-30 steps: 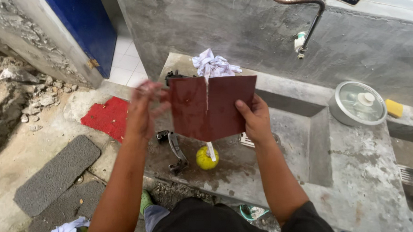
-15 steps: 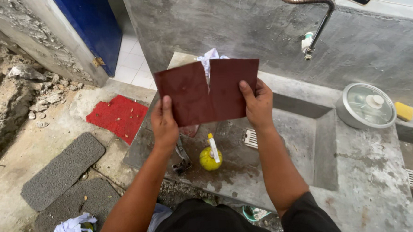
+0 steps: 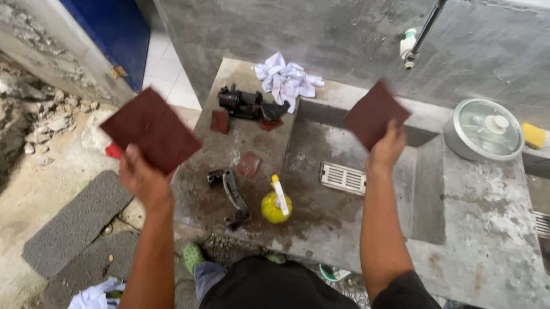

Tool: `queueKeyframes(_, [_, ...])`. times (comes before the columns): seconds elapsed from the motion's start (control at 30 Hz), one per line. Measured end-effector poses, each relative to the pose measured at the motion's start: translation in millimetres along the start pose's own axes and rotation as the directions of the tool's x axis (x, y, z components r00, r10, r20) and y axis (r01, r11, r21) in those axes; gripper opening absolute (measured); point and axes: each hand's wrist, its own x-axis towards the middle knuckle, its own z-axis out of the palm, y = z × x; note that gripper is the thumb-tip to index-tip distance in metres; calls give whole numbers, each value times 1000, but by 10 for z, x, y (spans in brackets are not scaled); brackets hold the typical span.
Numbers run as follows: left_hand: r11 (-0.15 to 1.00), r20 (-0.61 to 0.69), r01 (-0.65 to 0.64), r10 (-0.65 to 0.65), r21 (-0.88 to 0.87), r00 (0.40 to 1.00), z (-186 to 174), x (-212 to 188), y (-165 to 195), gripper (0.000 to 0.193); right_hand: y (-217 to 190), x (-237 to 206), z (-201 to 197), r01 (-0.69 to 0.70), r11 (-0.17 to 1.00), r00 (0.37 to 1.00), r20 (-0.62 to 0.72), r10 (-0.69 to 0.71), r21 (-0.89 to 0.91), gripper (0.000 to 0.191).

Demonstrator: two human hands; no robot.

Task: The person cleans a metal part by spraying it with a liquid from a yellow spray bottle and scrubbing it with a sanding block. They repeat the process of spraying and scrubbing multiple times on the same part.

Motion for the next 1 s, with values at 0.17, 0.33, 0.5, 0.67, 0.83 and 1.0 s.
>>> queueKeyframes(0.17, [973,-92,55,-35,224,995,-724,-383,-130,39,919,-280,90,-171,886,911,274,309,-430,36])
queueKeyframes(0.33, [941,-205,153,-92,302,974,-1065,-565,-328,36,1171,-172,982,-251,880,815,403,416,-402,37])
queueKeyframes(0.5, [937,-121,57,-16,344,992,-1114,-587,-484,35,1263,4,1714,-645,732,605,440,664,-219,39])
queueKeyframes(0.67, [948,-178,214,-175,235,968,-1112,-552,-692,36,1401,-278,1731,-379,725,580,463,670,-575,33])
queueKeyframes(0.83, [726,72,-81,44,683,996,-963,-373,-1049,24,1446,-612,1326,-214,857,682,556,474,-468,34])
queueKeyframes(1.0, [857,346,-155,-28,492,938,-95,21,-1376,31,1266,-896,420,-161,915,767,536,352,-371,35])
